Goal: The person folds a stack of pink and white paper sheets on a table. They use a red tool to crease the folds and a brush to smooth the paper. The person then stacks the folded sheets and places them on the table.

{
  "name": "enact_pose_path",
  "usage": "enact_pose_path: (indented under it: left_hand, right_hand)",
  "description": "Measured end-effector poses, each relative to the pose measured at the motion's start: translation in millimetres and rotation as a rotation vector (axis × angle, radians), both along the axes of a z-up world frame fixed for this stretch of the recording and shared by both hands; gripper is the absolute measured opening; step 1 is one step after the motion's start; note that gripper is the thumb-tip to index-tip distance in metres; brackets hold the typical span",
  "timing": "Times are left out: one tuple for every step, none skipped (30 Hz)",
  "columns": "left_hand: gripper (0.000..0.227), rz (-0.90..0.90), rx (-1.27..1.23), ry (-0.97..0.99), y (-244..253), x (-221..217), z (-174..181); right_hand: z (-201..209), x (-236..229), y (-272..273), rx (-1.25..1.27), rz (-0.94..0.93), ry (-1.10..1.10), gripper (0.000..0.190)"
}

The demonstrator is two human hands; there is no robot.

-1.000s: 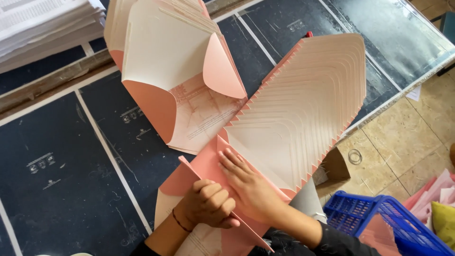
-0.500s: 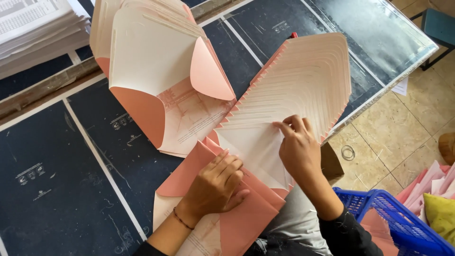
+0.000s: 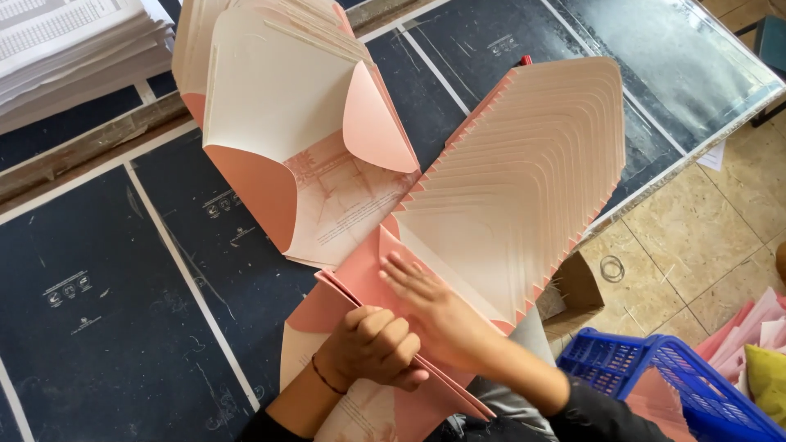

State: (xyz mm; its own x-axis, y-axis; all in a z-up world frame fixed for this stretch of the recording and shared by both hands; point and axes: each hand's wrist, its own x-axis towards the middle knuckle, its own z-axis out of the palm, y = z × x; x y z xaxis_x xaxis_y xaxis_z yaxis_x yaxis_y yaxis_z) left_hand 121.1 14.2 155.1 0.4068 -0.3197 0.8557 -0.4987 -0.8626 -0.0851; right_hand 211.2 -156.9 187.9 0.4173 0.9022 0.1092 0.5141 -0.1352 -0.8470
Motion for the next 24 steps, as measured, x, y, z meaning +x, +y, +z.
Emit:
enact_pose_path:
  left_hand:
    - [0.048,-0.02,-0.007,0.021,-1,1,4]
    - [0.045,-0.04,-0.015,0.042,-2,3,9]
    - [0.045,-0.047,-0.017,0.042,-5,5,9]
    - [0.047,-0.039,-0.004,0.102,-9,7,9]
    - [0.049,-0.032,0.013,0.157,-11,11,10]
    - [0.049,-0.039,0.016,0.154,-11,12,10]
    - [0.052,-0.045,-0.004,0.212,-11,13,10]
    - [0.054,-0.051,-0.024,0.271,-11,14,10]
    - [0.054,-0.051,-0.024,0.272,-12,19,15]
    - [0.055,-0.082,-0.062,0.344,-13,24,21]
    - [0.056,-0.121,-0.1,0.415,-14,30,26]
    - [0.056,-0.129,-0.1,0.416,-15,31,29]
    - [0.052,-0.146,-0.108,0.459,-17,34,32]
    - [0.048,-0.164,-0.115,0.502,-17,36,35]
    - [0.048,-0.163,-0.118,0.501,-18,36,34]
    - [0.042,-0.193,-0.146,0.504,-18,35,33]
    - [0.036,-0.22,-0.169,0.507,-15,35,33]
    - [0.036,-0.215,-0.168,0.507,-14,32,32]
    - [0.039,-0.216,-0.134,0.441,-13,29,31]
    - [0.044,-0.218,-0.099,0.376,-12,26,29]
    - [0.044,-0.22,-0.098,0.379,-10,17,18]
    - [0.046,-0.112,-0.035,0.21,-8,8,7]
    - [0.054,-0.01,0.028,0.04,-6,1,-4]
    - [0.054,-0.017,0.03,0.043,-5,0,-3]
  right_hand:
    - [-21,-9,2,-0.062,-0.027,-0.274,0.062]
    - [-42,-18,3,-0.126,-0.052,-0.548,0.06]
    - [-40,-10,2,-0.13,-0.059,-0.547,0.06]
    - [-38,-2,0,-0.034,-0.05,-0.193,0.058]
    - [-36,7,-1,0.067,-0.041,0.157,0.057]
    - [-28,22,-12,0.07,-0.048,0.153,0.057]
    - [-19,37,-24,0.052,-0.278,-0.16,0.04]
    - [-11,51,-35,0.031,-0.505,-0.474,0.028]
    - [-7,63,-43,0.03,-0.504,-0.474,0.028]
    - [-2,74,-50,-0.124,-0.625,-0.636,0.044]
    - [2,85,-59,-0.285,-0.749,-0.798,0.063]
    - [5,89,-62,-0.289,-0.755,-0.797,0.063]
    - [8,96,-64,-0.271,-0.721,-0.711,0.055]
    - [11,102,-66,-0.252,-0.687,-0.625,0.048]
    - [29,104,-67,-0.253,-0.685,-0.626,0.048]
    - [47,107,-66,-0.168,-0.524,-0.336,0.046]
    - [64,110,-63,-0.076,-0.354,-0.047,0.045]
    - [66,102,-57,-0.074,-0.35,-0.046,0.045]
    - [68,93,-51,0.021,-0.224,0.122,0.039]
    - [70,84,-45,0.115,-0.096,0.289,0.04]
    - [65,70,-39,0.116,-0.098,0.292,0.04]
    - [59,56,-32,0.091,0.008,0.167,0.044]
    - [54,41,-26,0.066,0.108,0.043,0.055]
    - [36,28,-20,0.068,0.101,0.045,0.055]
